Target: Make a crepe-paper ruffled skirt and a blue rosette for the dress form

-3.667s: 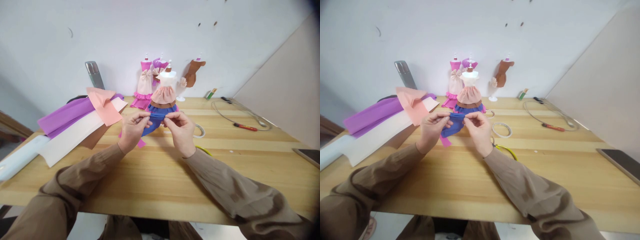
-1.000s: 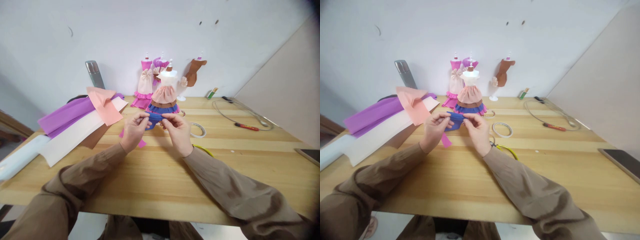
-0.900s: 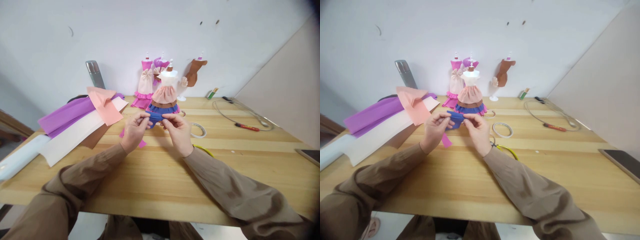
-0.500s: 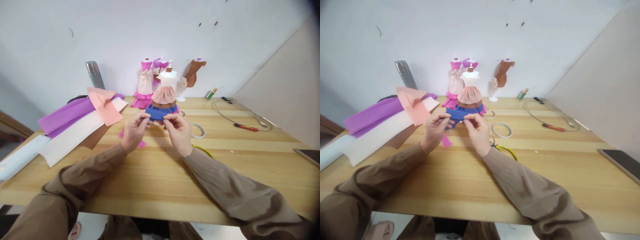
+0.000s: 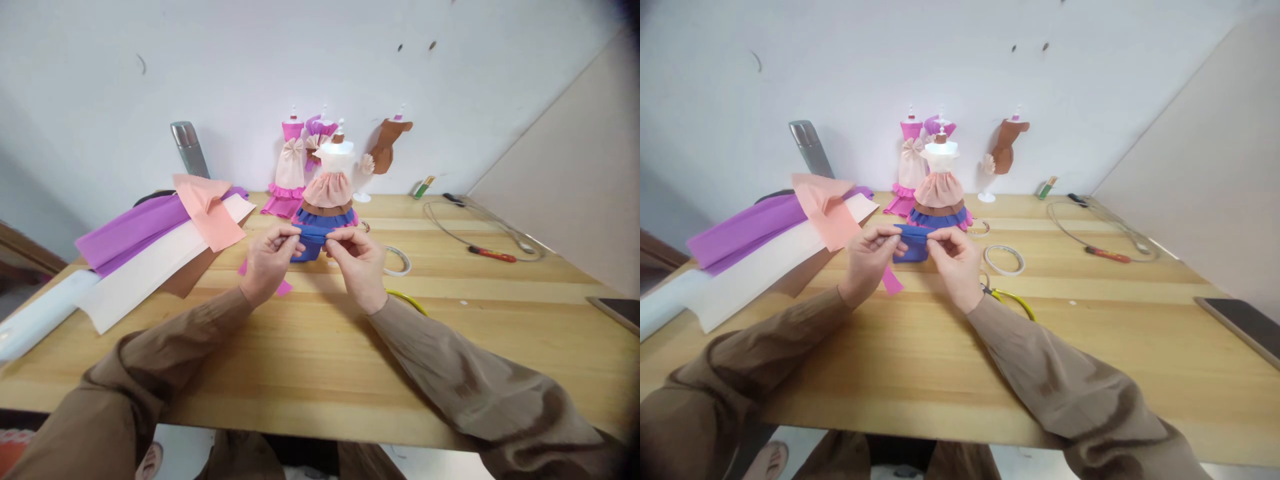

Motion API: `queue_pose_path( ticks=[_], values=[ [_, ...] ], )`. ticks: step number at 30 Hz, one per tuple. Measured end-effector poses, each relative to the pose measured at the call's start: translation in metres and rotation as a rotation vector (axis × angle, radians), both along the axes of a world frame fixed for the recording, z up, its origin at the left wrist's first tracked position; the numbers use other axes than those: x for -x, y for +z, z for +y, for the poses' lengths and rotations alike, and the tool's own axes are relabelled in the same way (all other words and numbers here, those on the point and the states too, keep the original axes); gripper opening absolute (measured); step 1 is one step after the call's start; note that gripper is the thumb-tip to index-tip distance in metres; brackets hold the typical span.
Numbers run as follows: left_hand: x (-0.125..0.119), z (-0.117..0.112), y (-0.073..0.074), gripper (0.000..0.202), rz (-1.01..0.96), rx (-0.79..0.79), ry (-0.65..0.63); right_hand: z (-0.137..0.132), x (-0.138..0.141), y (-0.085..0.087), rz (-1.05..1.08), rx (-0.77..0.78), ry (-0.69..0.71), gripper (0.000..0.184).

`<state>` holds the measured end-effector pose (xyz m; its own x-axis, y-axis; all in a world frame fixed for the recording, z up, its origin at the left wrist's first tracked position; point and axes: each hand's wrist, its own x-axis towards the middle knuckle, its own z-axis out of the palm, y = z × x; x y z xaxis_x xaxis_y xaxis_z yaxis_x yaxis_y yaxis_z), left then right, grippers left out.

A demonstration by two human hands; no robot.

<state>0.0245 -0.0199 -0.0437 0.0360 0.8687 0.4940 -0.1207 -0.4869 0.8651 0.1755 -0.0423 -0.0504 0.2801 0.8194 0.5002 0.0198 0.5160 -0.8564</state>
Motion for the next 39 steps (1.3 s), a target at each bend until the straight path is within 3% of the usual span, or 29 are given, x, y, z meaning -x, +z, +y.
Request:
queue_pose_path(
  ticks=[17,30,39],
  values=[
    [-0.0018,-0.0019,0.0019,0.011,-0.029,0.036,0.020,0.0014,0.0006,-0.0008,-0.003,-0.006,-0.012,0.005],
    [-0.0026,-0.0013,0.0038,0.002,-0.036,-0.047,0.038,0.0005,0.0006,-0.0016,-0.007,-0.019,-0.017,0.006],
    [-0.0009,-0.0029,0.0059,0.008,-0.019,-0.028,0.022,0.0001,0.0007,-0.0005,-0.018,-0.023,-0.038,0.006]
  ],
)
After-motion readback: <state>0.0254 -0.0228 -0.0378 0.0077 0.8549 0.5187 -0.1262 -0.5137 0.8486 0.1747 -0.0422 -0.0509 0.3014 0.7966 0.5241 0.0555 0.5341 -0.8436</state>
